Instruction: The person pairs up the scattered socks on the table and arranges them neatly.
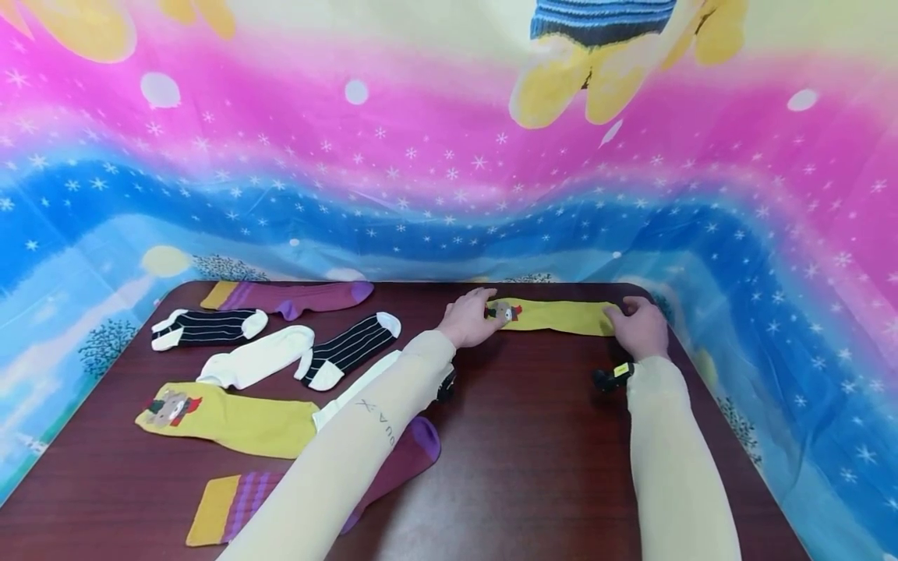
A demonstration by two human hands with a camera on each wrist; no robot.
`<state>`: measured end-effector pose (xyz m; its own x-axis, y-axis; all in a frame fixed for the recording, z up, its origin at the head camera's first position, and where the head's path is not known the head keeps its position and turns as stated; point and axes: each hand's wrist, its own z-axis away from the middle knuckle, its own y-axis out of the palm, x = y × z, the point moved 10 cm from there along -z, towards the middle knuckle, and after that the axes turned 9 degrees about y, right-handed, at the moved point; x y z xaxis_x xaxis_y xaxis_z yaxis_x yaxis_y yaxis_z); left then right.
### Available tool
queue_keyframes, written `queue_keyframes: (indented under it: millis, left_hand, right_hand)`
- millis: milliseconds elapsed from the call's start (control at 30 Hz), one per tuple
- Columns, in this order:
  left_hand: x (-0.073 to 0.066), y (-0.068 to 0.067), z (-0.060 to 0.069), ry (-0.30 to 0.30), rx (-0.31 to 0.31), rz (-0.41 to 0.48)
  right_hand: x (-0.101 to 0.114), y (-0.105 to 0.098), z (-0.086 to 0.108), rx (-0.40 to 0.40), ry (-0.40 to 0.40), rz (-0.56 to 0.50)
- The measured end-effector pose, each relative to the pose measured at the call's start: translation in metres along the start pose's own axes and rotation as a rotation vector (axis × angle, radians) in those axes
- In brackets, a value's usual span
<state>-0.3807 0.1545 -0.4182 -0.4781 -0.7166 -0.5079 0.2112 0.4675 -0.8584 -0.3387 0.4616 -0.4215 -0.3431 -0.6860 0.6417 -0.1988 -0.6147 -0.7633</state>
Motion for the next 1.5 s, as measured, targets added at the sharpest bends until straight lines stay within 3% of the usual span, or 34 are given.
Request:
queue_keyframes:
  millis: [233,433,667,867,1100,1500]
  left_hand:
    - [-0.005,-0.013,-0.003,0.092,-0.068,-0.294]
    - [-0.001,-0.025,-0.001,0.116,-0.077,-0.376]
    - [0.011,-0.045,0.008,0.104,-0.069,-0.428]
    - [0.023,-0.053,0.019,0.080,-0.029,-0.454]
    - [0.034,-0.058,0.035,0.082,-0.030,-0.449]
    - [0.042,-0.073,0.060,0.068,-0.014,-0.457]
  right_hand:
    - [0.022,-0.009,0.003,-0.103,-0.074,0.083]
    - [0.039,-0.006,0.007,-0.125,-0.122,0.135]
    - [0.057,0.007,0.014,-0.070,-0.151,0.205]
    - [0.075,0.022,0.022,-0.019,-0.179,0.203]
    - [0.100,0.034,0.034,-0.043,-0.243,0.252]
    - [0.123,0.055,0.051,-0.028,-0.274,0.307]
